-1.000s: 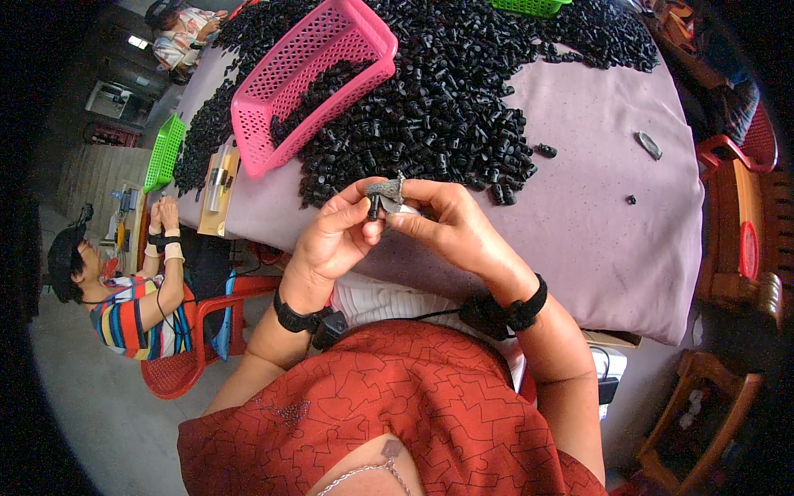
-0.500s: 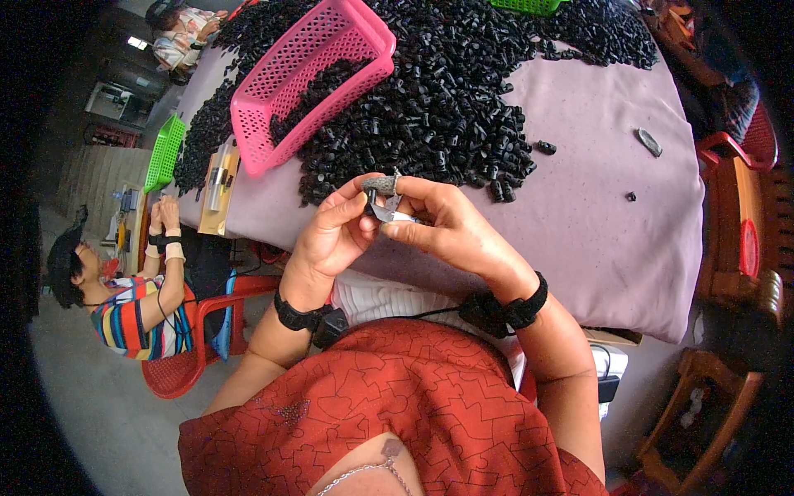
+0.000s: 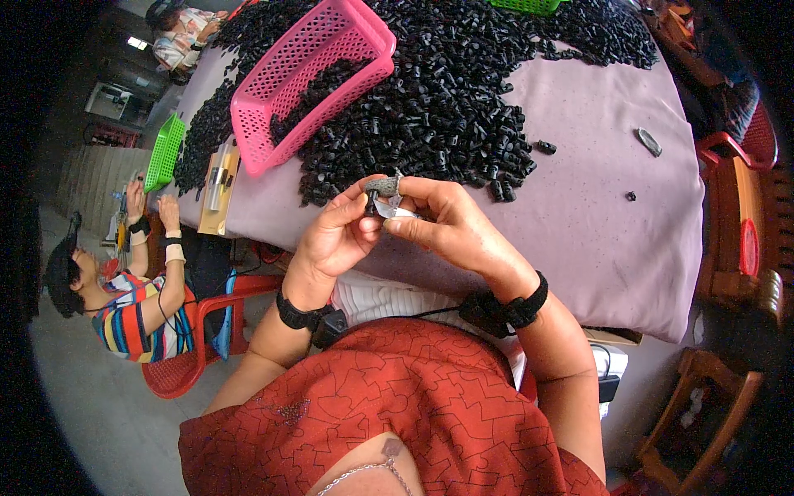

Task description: Manually assembling small black plastic components by hand at a workbench.

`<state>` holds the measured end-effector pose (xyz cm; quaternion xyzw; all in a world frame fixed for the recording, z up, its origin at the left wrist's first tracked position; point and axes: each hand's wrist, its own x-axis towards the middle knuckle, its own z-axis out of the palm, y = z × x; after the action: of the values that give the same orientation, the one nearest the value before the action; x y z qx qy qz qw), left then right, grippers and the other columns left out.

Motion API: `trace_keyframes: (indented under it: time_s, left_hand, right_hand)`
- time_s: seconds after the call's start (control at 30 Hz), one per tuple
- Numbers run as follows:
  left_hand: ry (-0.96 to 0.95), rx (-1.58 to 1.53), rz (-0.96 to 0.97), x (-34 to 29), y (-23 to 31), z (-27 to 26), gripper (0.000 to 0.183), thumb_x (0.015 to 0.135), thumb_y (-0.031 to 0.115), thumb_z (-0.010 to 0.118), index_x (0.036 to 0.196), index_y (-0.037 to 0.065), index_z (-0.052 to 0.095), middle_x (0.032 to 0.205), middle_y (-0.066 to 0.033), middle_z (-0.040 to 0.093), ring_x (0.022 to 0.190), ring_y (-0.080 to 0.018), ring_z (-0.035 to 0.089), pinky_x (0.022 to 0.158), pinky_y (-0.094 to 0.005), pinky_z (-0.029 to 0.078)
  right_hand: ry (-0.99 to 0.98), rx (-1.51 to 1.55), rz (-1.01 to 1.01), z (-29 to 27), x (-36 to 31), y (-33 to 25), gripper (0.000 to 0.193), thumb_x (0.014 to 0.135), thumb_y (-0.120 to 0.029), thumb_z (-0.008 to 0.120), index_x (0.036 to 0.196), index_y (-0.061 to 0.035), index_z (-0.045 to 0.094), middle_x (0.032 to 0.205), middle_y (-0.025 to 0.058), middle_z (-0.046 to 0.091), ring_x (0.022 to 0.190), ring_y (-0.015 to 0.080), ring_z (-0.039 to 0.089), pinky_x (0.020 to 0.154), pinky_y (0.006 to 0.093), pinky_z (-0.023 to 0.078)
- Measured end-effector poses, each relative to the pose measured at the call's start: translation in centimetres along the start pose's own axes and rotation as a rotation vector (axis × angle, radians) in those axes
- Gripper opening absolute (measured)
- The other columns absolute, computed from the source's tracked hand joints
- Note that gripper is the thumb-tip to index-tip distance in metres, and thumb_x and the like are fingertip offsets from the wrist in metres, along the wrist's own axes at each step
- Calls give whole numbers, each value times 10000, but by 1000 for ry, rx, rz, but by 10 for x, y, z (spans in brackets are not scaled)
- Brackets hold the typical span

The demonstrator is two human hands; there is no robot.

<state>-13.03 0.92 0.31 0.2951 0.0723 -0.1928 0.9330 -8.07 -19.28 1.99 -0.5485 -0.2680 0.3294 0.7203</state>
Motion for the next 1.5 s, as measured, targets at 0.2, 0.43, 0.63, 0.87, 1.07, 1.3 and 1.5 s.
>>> trace_keyframes:
  time_s: [0.2,0.43,0.63,0.87,1.07,1.3,1.5]
  left_hand:
    - [-68,18,-19,1,-1,-4,398,896,111,643,1270,45,523,960,-66,633,703,-99,591,651,-212,537]
    - [-11,25,13,0,3,3,367,892,102,646,1240,48,545,956,-59,634,708,-92,589,641,-190,530]
    - [-29,32,11,-1,4,0,376,885,96,653,1241,41,543,966,-58,635,707,-89,592,631,-180,531]
    - [-33,50,4,-1,4,-1,407,869,89,669,1250,34,535,985,-61,637,708,-89,594,630,-178,531]
    - [-24,60,2,0,4,-2,411,872,92,666,1256,37,533,983,-60,642,702,-93,589,624,-187,524]
    - [-44,88,6,-1,5,-5,394,873,97,663,1247,49,545,1001,-60,648,694,-94,586,631,-185,518]
    - [-16,115,20,-1,6,-5,372,885,93,643,1243,46,548,990,-55,652,702,-94,602,640,-192,522]
  right_hand:
    - [20,0,-19,-2,1,-1,367,898,-161,656,1219,-9,563,873,-52,603,731,16,480,601,185,383]
    - [-59,43,12,0,-2,-5,391,890,-169,667,1225,-11,541,839,-46,586,731,27,486,606,192,387]
    - [-44,0,12,1,-1,-5,384,891,-168,660,1225,-22,541,818,-47,574,716,27,481,597,193,385]
    - [-53,22,17,2,-2,-6,365,898,-160,647,1223,-30,544,817,-50,574,704,22,469,587,193,381]
    - [-44,3,19,1,-2,-2,369,908,-165,636,1238,-30,539,813,-57,567,698,20,460,588,191,378]
    - [-48,-4,30,2,0,-7,373,913,-155,627,1245,-11,536,874,-55,587,736,20,461,612,189,382]
    - [-24,-36,-4,6,-1,-15,323,920,-126,608,1208,13,560,929,-47,593,805,30,469,658,196,387]
